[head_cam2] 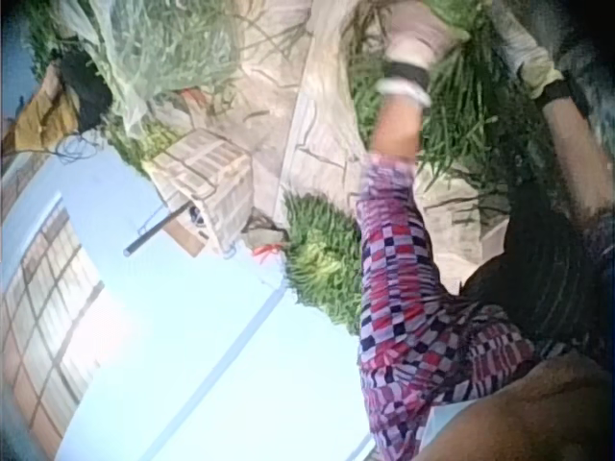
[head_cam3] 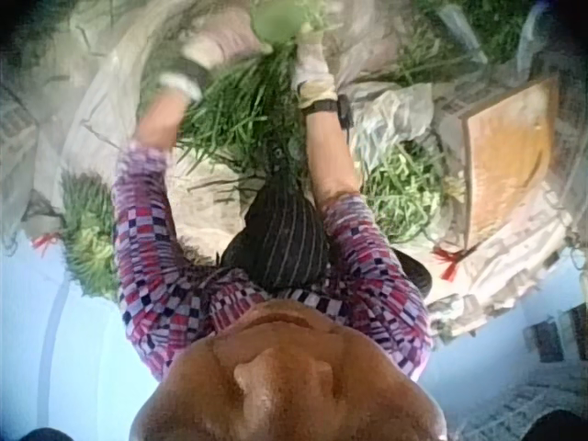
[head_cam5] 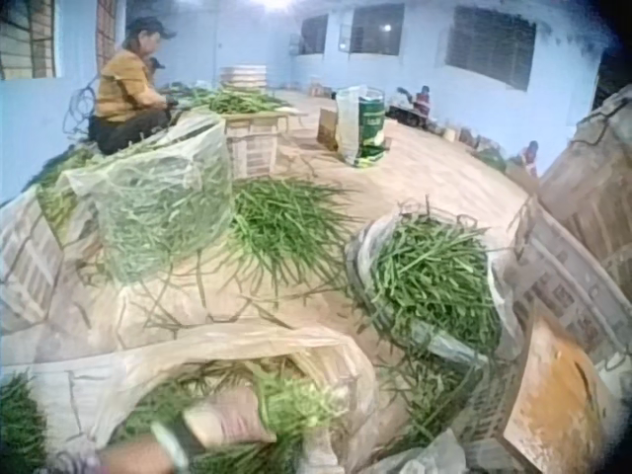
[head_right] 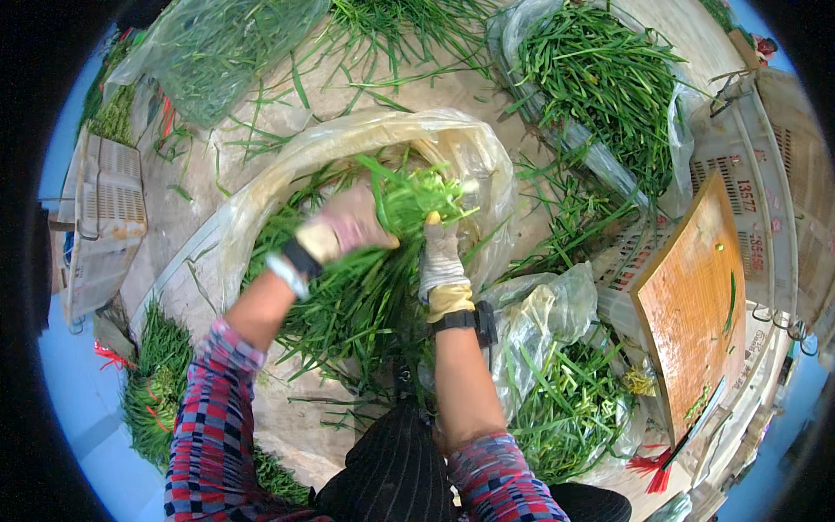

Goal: The person is sorting and bundling green chives on a board and placing them into bundles.

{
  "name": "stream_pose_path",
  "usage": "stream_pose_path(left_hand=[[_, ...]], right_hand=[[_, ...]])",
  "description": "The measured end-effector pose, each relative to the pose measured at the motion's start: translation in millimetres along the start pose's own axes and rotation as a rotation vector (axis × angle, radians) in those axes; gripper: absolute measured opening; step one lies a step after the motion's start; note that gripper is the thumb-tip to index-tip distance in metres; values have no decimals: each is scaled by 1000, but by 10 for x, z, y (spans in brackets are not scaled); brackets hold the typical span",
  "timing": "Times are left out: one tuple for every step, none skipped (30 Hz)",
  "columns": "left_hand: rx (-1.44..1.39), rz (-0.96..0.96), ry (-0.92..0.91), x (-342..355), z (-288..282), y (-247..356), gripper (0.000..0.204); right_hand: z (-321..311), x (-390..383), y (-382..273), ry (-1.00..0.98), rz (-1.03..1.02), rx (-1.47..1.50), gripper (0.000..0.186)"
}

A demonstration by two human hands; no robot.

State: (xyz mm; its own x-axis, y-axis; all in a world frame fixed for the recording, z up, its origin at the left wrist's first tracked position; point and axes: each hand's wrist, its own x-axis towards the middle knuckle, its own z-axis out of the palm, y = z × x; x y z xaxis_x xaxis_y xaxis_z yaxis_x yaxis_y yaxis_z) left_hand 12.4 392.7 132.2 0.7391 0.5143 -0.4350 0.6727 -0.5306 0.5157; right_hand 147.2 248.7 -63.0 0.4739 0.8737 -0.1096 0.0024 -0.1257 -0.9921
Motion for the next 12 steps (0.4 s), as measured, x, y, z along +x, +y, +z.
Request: stream_pose_path(left_hand=[[53,-170,-41,-91,136,280,71],[124,-390,-88,-284,269,358,73],[337,-308,9,-397,461,479,76],[543,-219,109,-438,713,532,79],[345,-289,115,-446,907,538,79],[332,-269,234,-496,996,645,78],[295,-228,246,-492,1017,653,76],[255,-186,258,-481,1011,628,74],[-145,-43,94,-427,896,496,72],[-532,87,-75,-385,679,253,70],[-470,-5,-176,-243,490,154,66],[-452,20,-68,-93,374,-63,69]], right_hand=[[-43,-70,30,46,43,180,66],[206,-184,-521,75,282,637,68],[136,-253,-641,78,375,740,68],[44,-300,-711,82,468,838,68],[51,-330,-780,117,471,930,64],[3,-353,-776,124,469,924,64],[-54,-370,-762,183,532,864,59],[-117,-382,-737,244,593,801,54],[-150,-350,-645,220,608,874,51],[-97,-311,-731,245,630,751,56],[-189,-278,-722,251,643,710,57],[-164,-256,-696,237,668,690,57]])
